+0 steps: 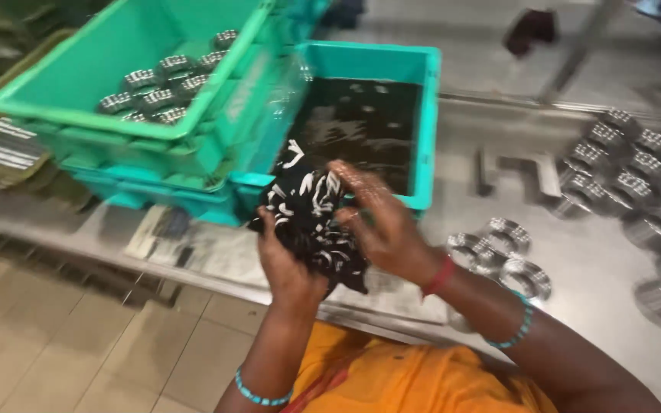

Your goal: Dipping metal rings into a cleaning or coating solution and organizing them on a tray.

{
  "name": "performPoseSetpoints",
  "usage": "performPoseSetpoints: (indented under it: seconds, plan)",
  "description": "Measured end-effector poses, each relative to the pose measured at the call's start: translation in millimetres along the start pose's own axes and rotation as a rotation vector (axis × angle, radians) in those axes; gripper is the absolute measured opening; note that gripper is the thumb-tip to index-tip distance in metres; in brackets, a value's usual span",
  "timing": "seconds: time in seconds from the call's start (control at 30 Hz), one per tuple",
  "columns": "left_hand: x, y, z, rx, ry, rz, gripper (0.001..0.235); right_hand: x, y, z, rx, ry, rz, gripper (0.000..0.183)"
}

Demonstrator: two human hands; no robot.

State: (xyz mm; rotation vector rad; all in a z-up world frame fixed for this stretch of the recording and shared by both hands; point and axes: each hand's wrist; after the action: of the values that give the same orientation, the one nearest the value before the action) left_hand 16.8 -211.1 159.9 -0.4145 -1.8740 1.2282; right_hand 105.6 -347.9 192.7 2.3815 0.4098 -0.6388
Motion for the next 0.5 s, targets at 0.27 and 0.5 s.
performPoseSetpoints:
  seconds: [0.27, 0.5]
  plan:
    - [-23.6, -25.5, 25.0, -0.017, -0.175, -0.175, 0.057, -25.0, -28.0, -8.9, -0.150, 0.223, 0.611, 0.067]
    - [2.8, 6.7, -7.0, -0.016, -0.060, 0.017, 0.045, -33.5, -32.0, 4.8, -0.333, 0.282, 0.614, 0.032]
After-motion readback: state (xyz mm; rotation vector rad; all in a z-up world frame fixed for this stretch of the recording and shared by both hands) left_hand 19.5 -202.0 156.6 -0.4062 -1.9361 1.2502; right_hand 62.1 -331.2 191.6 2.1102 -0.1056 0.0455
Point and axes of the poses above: each hand's wrist, its own z-axis away from the middle knuckle, its own y-axis out of the back of the hand, x = y × z, and after that the axes turned 3 degrees about -x, right-handed
